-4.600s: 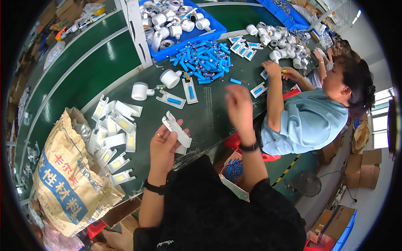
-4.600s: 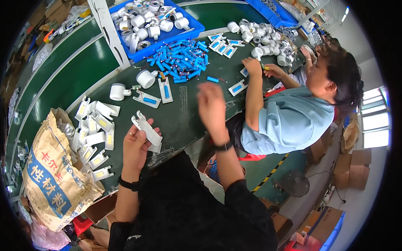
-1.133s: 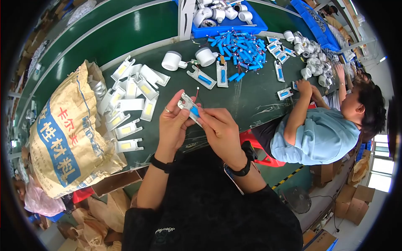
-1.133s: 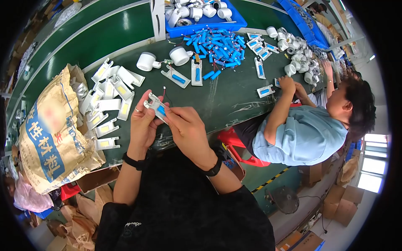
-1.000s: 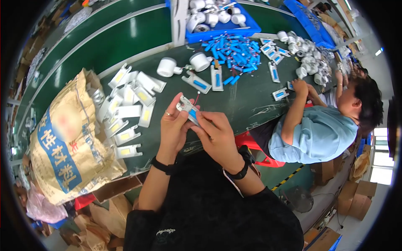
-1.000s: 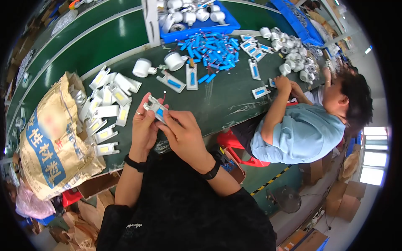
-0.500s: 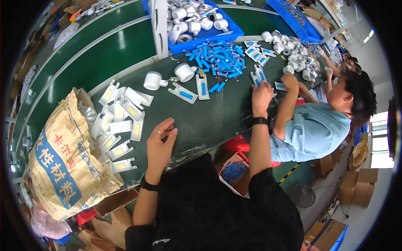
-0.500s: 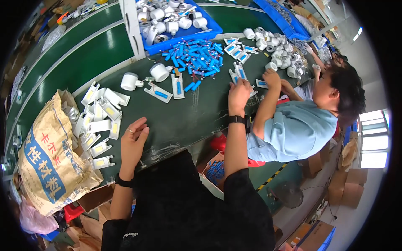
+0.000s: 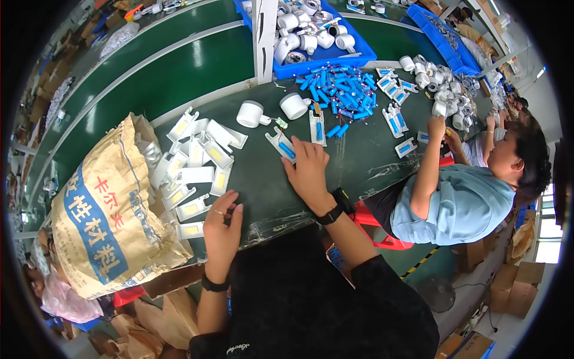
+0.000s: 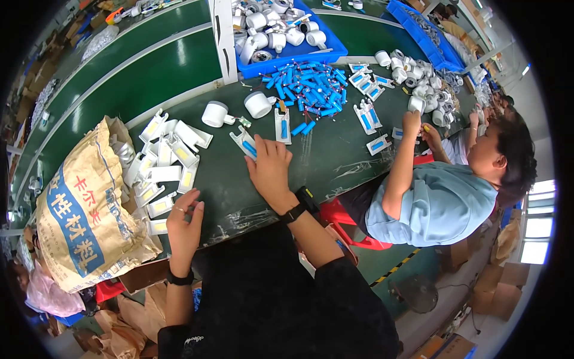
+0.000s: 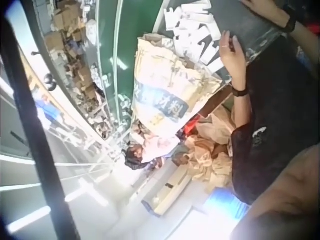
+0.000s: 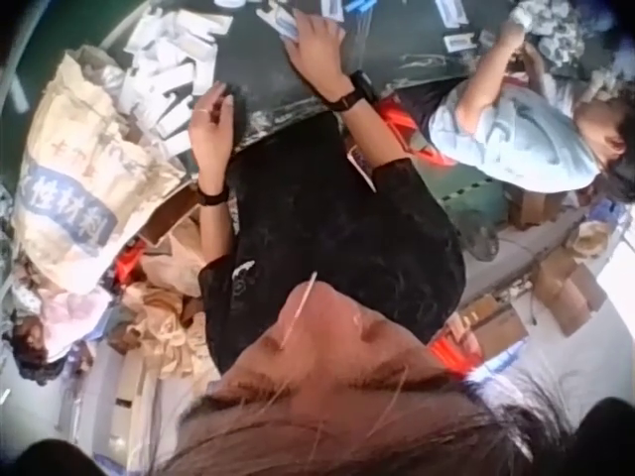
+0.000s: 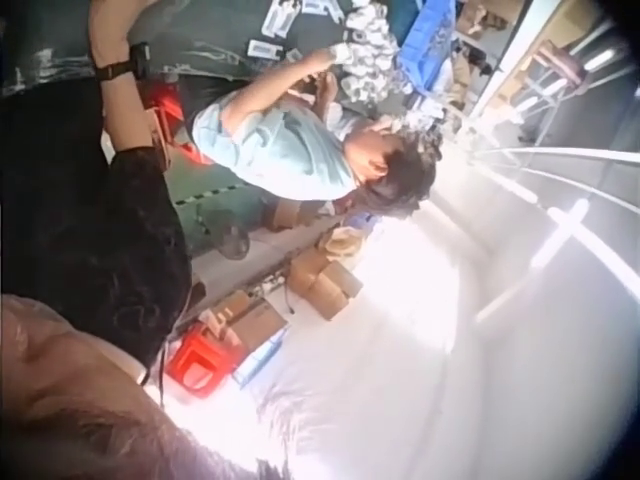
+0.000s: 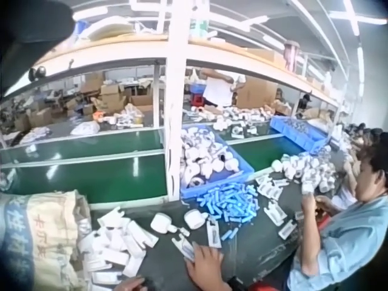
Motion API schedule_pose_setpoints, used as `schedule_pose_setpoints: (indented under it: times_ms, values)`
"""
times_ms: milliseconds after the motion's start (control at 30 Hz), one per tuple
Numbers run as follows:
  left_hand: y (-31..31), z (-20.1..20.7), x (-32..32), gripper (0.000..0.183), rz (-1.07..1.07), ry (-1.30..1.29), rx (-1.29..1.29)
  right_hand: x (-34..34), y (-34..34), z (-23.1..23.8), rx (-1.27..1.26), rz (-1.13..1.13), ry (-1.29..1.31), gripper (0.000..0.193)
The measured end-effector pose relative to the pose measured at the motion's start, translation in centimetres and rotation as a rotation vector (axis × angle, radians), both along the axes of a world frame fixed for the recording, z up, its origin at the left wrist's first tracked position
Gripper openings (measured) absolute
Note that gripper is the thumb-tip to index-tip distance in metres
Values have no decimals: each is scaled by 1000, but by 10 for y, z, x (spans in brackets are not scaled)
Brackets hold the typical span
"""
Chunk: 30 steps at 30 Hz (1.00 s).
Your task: The person assembles light fixtures by hand, peeling adhesive backing from a plastic housing, pressing a battery into the housing, and fitting a light component onto the assembly.
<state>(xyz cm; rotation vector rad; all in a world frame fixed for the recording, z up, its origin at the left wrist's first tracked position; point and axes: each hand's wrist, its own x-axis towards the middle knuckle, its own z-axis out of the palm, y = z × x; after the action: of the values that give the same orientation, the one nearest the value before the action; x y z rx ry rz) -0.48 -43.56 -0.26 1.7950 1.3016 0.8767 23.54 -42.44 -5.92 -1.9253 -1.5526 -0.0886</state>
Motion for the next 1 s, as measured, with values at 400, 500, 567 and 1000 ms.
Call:
schedule_pose_setpoints:
  times_ms: [400,500,567,1000]
  values:
    - [109,-4,116,50,58,338,261,44,21,33,167,-28,278,23]
    - [123,-18,149,54,-19,607,53,23,5,36,186,85,324,25]
    - [127,-31,157,47,65,584,-6,11,-6,60,199,127,362,19]
    - [149,-28,110,21,0,-576,-874,105,85,12,-100,-282,13,16]
